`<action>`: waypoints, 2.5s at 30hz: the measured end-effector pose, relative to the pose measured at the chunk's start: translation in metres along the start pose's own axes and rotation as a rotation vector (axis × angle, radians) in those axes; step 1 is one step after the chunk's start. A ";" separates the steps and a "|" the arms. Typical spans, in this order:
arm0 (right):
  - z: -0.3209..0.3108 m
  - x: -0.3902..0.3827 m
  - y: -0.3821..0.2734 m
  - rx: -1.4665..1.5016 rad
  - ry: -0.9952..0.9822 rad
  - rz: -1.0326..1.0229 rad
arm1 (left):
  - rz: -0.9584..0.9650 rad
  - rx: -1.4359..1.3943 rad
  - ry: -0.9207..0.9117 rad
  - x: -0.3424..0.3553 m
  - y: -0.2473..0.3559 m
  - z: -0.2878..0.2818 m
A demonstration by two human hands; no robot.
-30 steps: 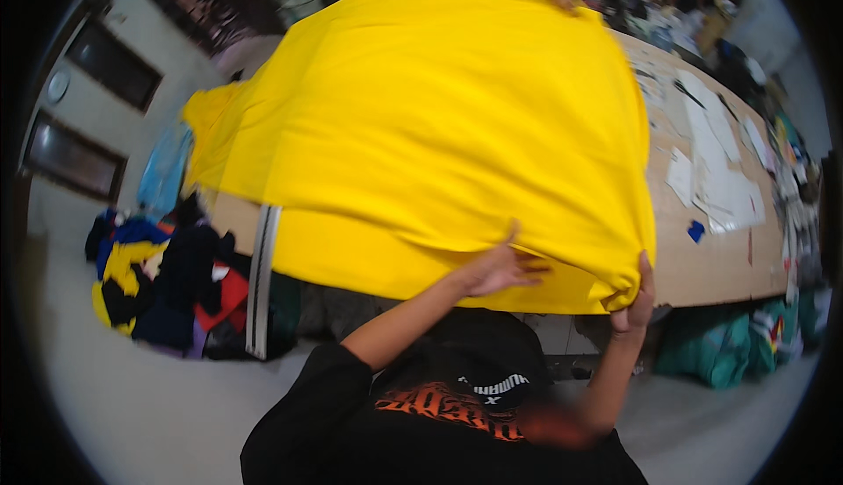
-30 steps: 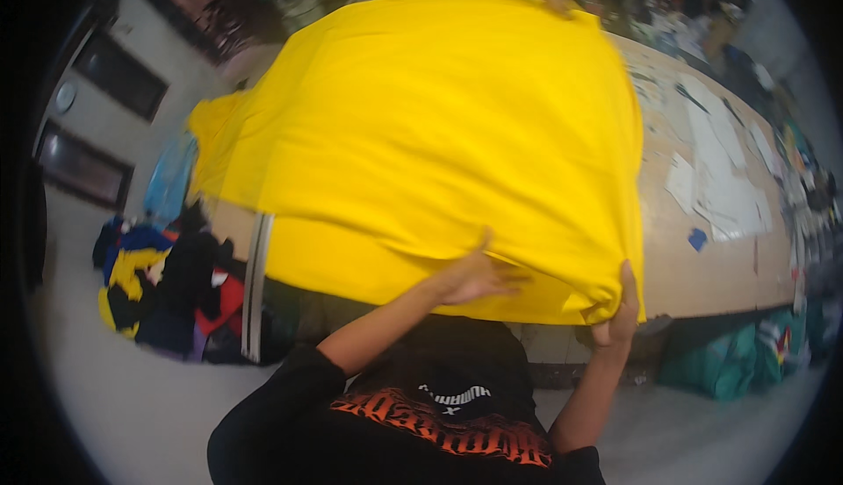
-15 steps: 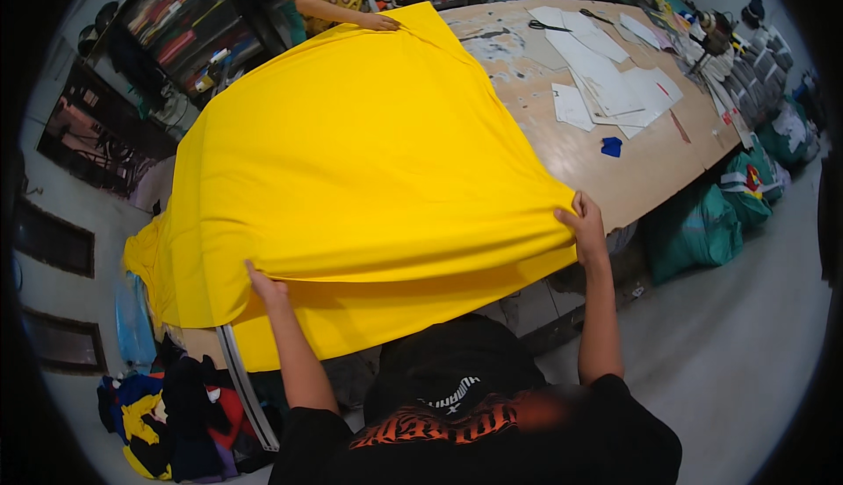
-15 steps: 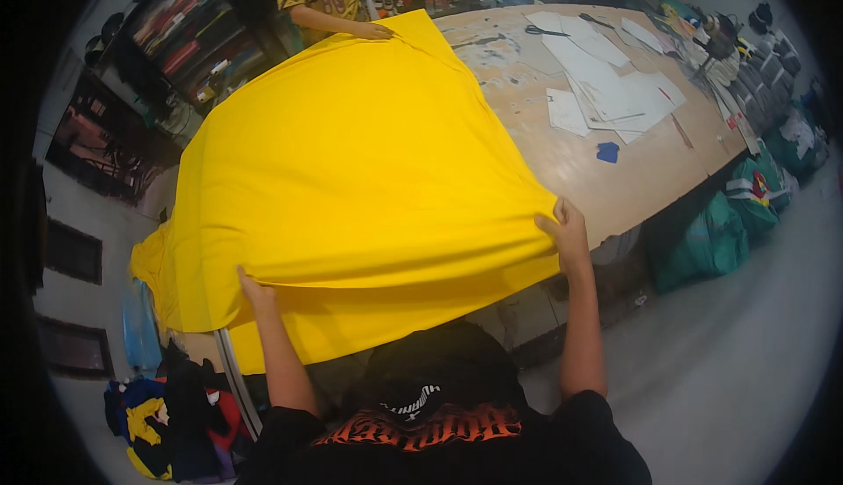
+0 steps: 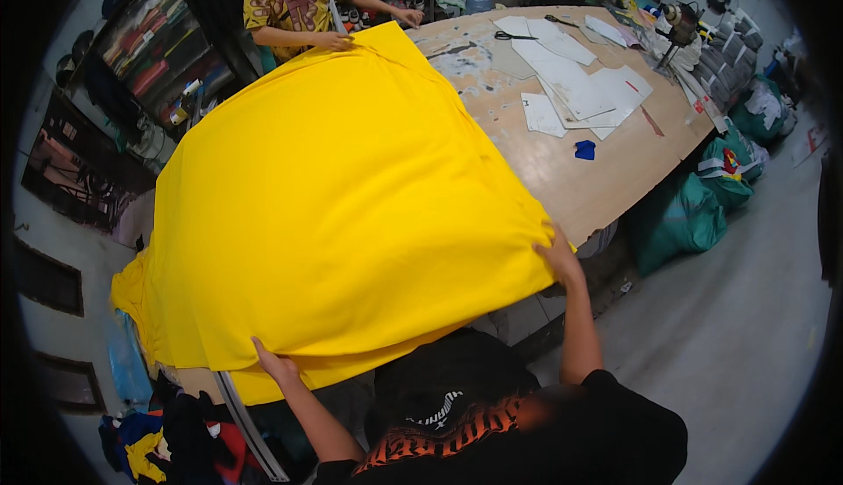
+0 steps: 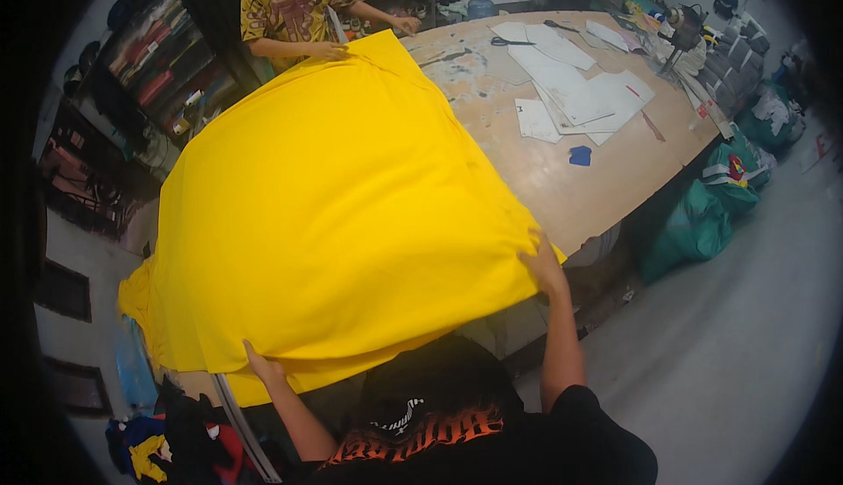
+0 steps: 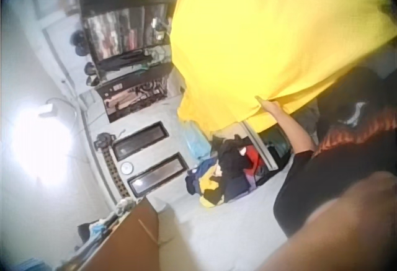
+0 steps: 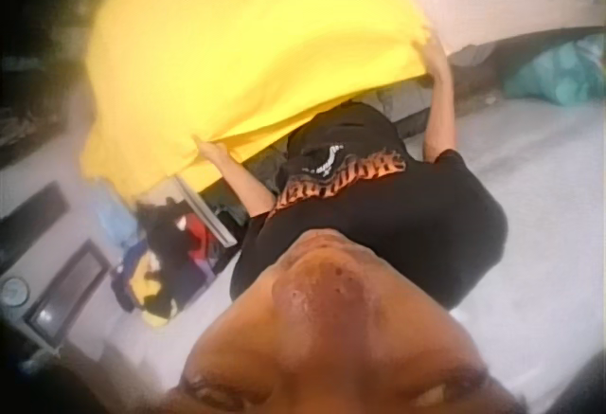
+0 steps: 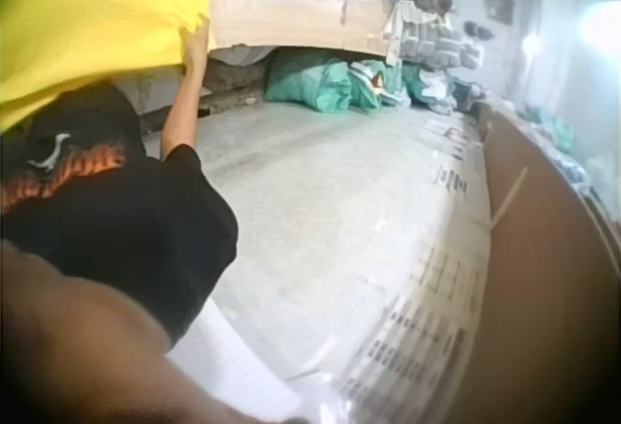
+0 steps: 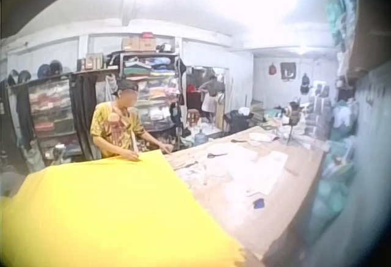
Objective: The person lays out a large yellow fabric on a table and uses a rotary cutter with a straight edge to cut the fabric into sections. They repeatedly align the fabric and make cuts, then move to tie a green sack on a scooter.
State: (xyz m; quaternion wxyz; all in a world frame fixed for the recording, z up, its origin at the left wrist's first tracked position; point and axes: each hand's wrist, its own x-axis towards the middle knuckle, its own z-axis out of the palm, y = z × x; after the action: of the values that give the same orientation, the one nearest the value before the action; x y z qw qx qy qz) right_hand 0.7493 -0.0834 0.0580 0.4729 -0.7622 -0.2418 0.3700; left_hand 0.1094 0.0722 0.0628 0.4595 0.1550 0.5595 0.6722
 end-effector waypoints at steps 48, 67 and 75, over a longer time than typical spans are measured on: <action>-0.026 0.001 -0.091 -0.089 0.422 -0.355 | 0.109 -0.031 0.232 -0.030 0.023 -0.010; -0.030 0.012 -0.123 -0.119 0.575 -0.540 | 0.736 0.677 0.379 0.054 0.086 0.011; -0.045 0.009 -0.033 -0.343 0.723 -0.335 | 0.471 0.439 0.389 -0.079 0.021 0.027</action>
State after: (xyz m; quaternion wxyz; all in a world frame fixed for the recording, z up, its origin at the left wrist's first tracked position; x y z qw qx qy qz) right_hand 0.7905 -0.0867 0.0974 0.4473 -0.8606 -0.2389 -0.0480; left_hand 0.1618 0.0275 0.1142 0.1333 0.2437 0.7162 0.6402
